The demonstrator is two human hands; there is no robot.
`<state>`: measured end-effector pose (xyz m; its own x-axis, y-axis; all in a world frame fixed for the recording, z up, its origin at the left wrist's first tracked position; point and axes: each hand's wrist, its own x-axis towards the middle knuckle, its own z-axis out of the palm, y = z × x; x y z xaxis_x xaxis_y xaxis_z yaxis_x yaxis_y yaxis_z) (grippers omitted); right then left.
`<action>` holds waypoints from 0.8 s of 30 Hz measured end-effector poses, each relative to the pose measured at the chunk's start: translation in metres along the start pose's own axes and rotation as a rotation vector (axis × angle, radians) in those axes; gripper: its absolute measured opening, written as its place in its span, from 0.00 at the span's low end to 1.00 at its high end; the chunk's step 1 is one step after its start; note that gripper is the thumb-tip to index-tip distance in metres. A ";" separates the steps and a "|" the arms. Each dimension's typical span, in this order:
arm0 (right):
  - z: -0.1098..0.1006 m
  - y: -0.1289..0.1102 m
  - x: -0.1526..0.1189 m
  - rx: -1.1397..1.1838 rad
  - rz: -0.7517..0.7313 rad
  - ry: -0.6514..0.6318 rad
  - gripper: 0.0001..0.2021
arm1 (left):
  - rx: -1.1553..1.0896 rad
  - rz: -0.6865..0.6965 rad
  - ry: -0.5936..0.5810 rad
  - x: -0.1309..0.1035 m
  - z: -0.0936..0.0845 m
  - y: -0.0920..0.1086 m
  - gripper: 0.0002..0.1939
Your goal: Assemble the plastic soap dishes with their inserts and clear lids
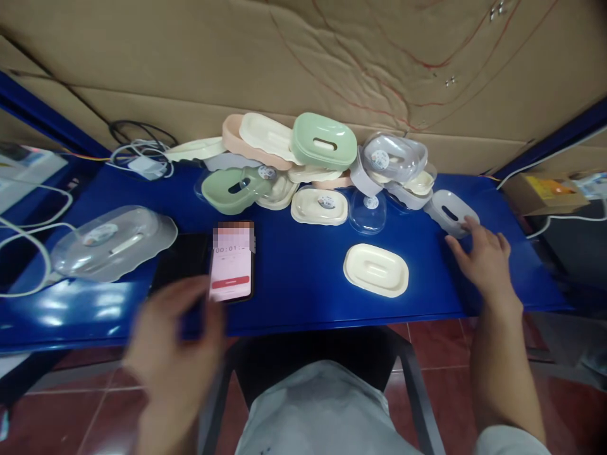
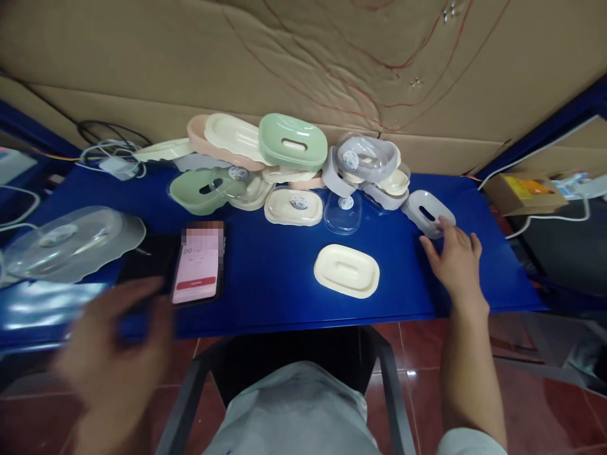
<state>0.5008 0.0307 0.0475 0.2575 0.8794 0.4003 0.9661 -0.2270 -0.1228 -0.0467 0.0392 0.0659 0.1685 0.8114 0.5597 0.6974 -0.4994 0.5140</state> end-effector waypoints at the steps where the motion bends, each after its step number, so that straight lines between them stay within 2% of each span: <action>1: 0.000 0.003 -0.006 -0.022 0.011 0.016 0.34 | 0.032 0.096 0.009 0.005 0.019 0.019 0.17; 3: -0.004 -0.001 -0.024 -0.026 0.015 0.067 0.30 | -0.043 0.323 -0.244 0.018 0.057 0.050 0.17; 4: -0.006 -0.007 -0.036 0.000 0.008 0.096 0.28 | -0.031 0.377 -0.343 0.025 0.074 0.060 0.18; 6: -0.014 -0.025 -0.060 0.103 -0.028 0.128 0.23 | -0.008 0.438 -0.449 0.036 0.100 0.073 0.20; 8: -0.022 -0.050 -0.082 0.241 -0.068 0.133 0.18 | 0.006 0.471 -0.502 0.040 0.114 0.076 0.17; 10: -0.027 -0.078 -0.097 0.377 -0.135 0.117 0.16 | 0.016 0.476 -0.507 0.040 0.116 0.073 0.09; 12: -0.029 -0.103 -0.105 0.499 -0.235 0.085 0.18 | 0.028 0.441 -0.474 0.037 0.111 0.067 0.06; 15: -0.024 -0.133 -0.102 0.611 -0.395 -0.005 0.24 | 0.025 0.361 -0.404 0.029 0.099 0.058 0.13; 19: -0.015 -0.154 -0.086 0.660 -0.529 -0.134 0.26 | -0.008 0.314 -0.340 0.020 0.090 0.047 0.27; 21: -0.013 -0.160 -0.080 0.657 -0.565 -0.173 0.25 | -0.019 0.337 -0.354 0.019 0.090 0.043 0.27; 24: -0.013 -0.167 -0.079 0.611 -0.607 -0.161 0.25 | -0.038 0.366 -0.381 0.019 0.091 0.038 0.20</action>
<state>0.3197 -0.0061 0.0477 -0.3488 0.8344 0.4267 0.7455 0.5230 -0.4132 0.0464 0.0631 0.0370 0.6421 0.6314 0.4347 0.5212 -0.7754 0.3565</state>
